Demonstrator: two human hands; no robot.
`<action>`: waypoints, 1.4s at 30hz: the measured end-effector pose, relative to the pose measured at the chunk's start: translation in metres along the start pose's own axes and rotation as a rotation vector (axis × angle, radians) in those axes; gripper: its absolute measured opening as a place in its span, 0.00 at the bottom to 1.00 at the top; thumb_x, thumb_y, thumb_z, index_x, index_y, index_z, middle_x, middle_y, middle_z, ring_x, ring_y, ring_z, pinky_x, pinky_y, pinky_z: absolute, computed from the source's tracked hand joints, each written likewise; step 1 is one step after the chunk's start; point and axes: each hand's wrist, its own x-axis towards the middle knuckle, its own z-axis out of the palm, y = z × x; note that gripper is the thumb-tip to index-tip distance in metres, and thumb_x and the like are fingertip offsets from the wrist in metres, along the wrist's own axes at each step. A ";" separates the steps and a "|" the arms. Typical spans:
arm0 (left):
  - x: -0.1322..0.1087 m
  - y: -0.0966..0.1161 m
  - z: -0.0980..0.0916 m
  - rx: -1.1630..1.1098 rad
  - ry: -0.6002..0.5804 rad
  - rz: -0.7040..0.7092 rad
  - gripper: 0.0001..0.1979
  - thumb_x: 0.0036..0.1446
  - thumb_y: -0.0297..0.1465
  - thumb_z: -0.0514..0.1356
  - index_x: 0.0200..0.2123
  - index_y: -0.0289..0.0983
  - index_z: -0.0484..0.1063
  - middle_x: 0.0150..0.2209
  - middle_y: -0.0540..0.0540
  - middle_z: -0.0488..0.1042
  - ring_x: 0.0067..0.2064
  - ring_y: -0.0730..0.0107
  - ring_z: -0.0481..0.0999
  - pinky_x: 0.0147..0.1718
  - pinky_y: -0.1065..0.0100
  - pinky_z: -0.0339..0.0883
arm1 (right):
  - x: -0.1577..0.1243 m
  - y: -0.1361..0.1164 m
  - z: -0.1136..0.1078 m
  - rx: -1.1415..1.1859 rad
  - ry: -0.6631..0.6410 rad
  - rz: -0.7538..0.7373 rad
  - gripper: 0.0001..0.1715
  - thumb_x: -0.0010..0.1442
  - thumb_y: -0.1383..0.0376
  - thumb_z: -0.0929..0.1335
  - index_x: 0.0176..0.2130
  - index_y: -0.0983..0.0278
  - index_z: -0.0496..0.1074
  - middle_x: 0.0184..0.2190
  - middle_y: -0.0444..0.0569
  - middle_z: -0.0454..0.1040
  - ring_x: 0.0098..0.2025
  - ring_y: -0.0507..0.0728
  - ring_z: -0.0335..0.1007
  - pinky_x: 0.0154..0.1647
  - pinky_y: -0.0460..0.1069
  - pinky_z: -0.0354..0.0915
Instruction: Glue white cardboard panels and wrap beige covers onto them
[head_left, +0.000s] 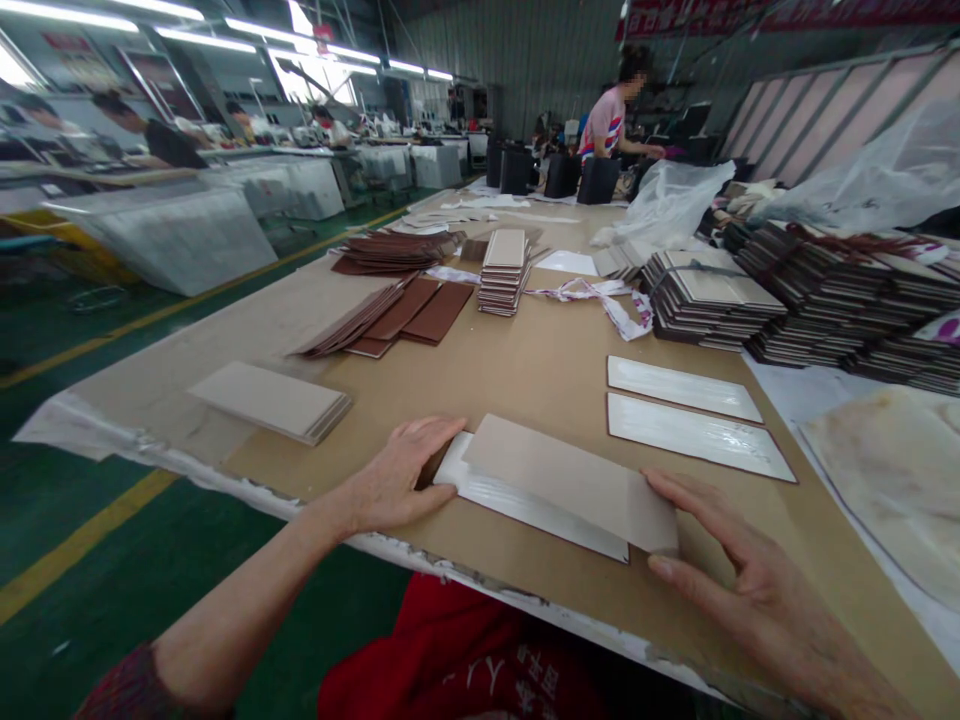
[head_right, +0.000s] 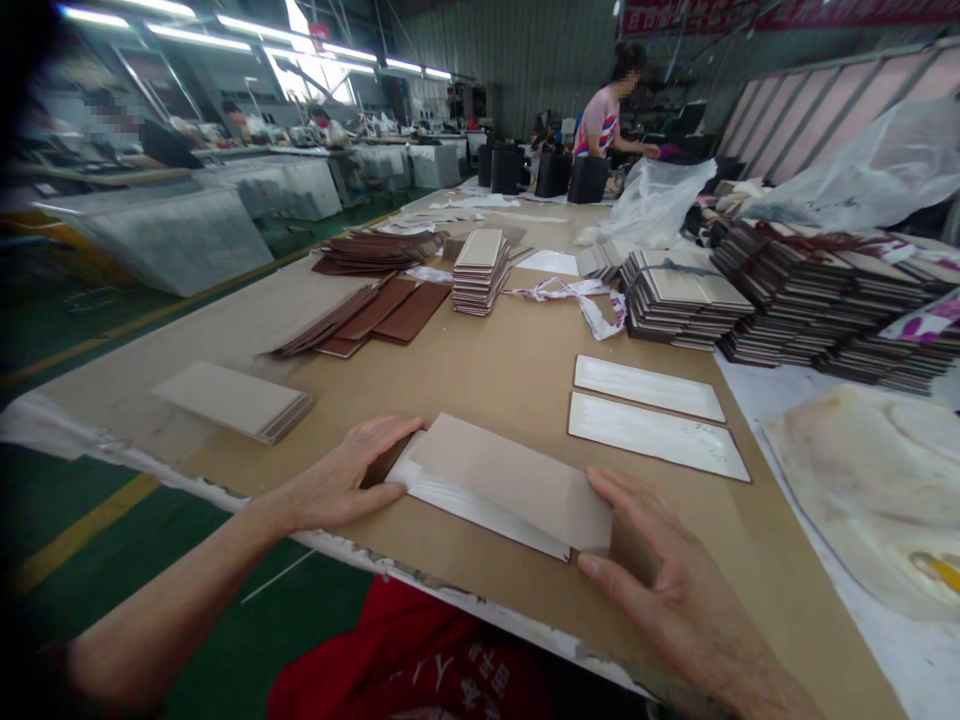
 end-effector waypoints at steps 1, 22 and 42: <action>-0.001 0.000 -0.002 -0.014 -0.001 0.011 0.37 0.59 0.36 0.60 0.68 0.40 0.50 0.66 0.37 0.59 0.66 0.48 0.57 0.64 0.45 0.52 | 0.002 -0.001 0.001 -0.012 -0.016 -0.009 0.35 0.61 0.50 0.69 0.63 0.55 0.65 0.63 0.53 0.66 0.63 0.68 0.63 0.62 0.68 0.62; -0.007 -0.005 0.001 -0.104 0.075 0.070 0.32 0.61 0.40 0.61 0.66 0.41 0.57 0.63 0.39 0.65 0.64 0.52 0.61 0.63 0.48 0.54 | 0.013 -0.001 0.019 -0.109 -0.120 -0.130 0.33 0.61 0.53 0.68 0.63 0.57 0.66 0.63 0.52 0.66 0.65 0.67 0.61 0.64 0.67 0.61; -0.003 -0.009 0.005 -0.040 0.094 0.155 0.26 0.59 0.37 0.63 0.60 0.40 0.65 0.61 0.40 0.68 0.64 0.55 0.64 0.63 0.47 0.54 | 0.017 0.000 0.022 -0.071 -0.213 -0.107 0.34 0.62 0.52 0.68 0.64 0.58 0.64 0.65 0.52 0.63 0.67 0.68 0.56 0.65 0.70 0.56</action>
